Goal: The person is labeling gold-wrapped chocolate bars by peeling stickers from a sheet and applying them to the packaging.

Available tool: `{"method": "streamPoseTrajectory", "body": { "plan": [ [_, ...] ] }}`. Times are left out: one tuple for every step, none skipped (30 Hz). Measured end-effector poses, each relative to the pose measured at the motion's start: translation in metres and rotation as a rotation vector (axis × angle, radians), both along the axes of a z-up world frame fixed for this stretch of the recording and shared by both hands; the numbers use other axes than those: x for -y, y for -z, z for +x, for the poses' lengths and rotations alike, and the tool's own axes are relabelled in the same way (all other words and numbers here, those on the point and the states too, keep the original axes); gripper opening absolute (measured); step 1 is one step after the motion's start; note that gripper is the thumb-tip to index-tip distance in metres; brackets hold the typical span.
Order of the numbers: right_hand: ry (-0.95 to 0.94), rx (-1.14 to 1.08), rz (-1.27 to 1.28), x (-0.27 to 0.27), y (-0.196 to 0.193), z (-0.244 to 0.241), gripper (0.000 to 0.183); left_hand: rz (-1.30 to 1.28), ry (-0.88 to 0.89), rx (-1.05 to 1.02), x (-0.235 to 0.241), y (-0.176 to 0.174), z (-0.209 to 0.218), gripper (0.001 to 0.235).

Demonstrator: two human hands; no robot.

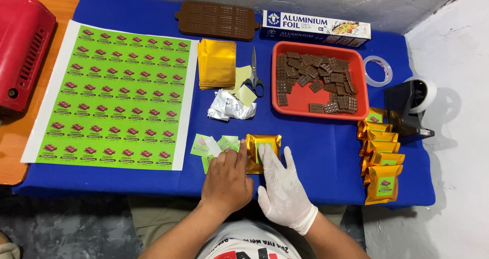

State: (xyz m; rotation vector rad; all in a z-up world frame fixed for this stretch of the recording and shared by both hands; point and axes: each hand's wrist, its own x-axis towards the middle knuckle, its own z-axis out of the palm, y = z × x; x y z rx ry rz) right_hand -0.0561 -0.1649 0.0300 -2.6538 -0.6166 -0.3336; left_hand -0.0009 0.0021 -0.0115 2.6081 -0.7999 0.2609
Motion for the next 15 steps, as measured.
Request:
{"method": "streamPoseTrajectory", "body": {
  "plan": [
    [0.001, 0.000, -0.002, 0.000, 0.002, 0.004, 0.082, -0.002, 0.001, 0.000, 0.000, 0.000, 0.000, 0.082],
    [0.028, 0.010, -0.066, 0.000, 0.005, 0.007, 0.083, 0.008, 0.000, -0.013, 0.000, 0.000, 0.000, 0.082],
    [0.055, 0.019, -0.130, 0.001, 0.007, 0.010, 0.084, 0.018, -0.001, -0.026, 0.000, 0.000, 0.000, 0.082],
    [0.055, 0.021, -0.131, -0.001, 0.009, 0.012, 0.084, 0.017, -0.002, -0.025, 0.000, 0.001, 0.000, 0.082],
    [0.066, 0.019, -0.147, -0.003, 0.010, 0.015, 0.085, 0.024, 0.000, -0.047, 0.000, 0.002, 0.000, 0.084],
    [0.076, 0.016, -0.163, -0.004, 0.012, 0.017, 0.085, 0.032, 0.000, -0.070, 0.000, 0.003, 0.000, 0.085],
    [0.074, 0.016, -0.164, -0.006, 0.008, 0.018, 0.085, 0.031, -0.002, -0.070, -0.001, 0.003, 0.000, 0.085],
    [0.081, 0.028, -0.172, -0.008, 0.005, 0.019, 0.085, 0.027, 0.000, -0.068, -0.001, 0.002, -0.001, 0.085],
    [0.087, 0.040, -0.181, -0.009, 0.001, 0.020, 0.084, 0.023, 0.002, -0.066, -0.001, 0.002, -0.001, 0.084],
    [0.090, 0.040, -0.182, -0.008, -0.001, 0.020, 0.084, 0.021, 0.004, -0.066, -0.001, 0.002, -0.001, 0.084],
    [0.077, 0.005, -0.147, -0.007, -0.003, 0.020, 0.088, 0.021, 0.005, -0.063, -0.001, 0.001, 0.000, 0.084],
    [0.065, -0.029, -0.111, -0.006, -0.005, 0.021, 0.093, 0.021, 0.004, -0.059, -0.001, 0.000, 0.000, 0.084],
    [0.067, -0.028, -0.112, -0.004, -0.005, 0.019, 0.093, 0.019, 0.007, -0.057, -0.001, 0.001, 0.001, 0.084],
    [0.064, -0.008, -0.104, -0.003, -0.004, 0.018, 0.091, 0.022, 0.009, -0.071, -0.001, 0.001, 0.001, 0.084],
    [0.060, 0.012, -0.096, -0.002, -0.003, 0.016, 0.089, 0.024, 0.011, -0.084, -0.001, 0.001, 0.001, 0.083]
  ]
}}
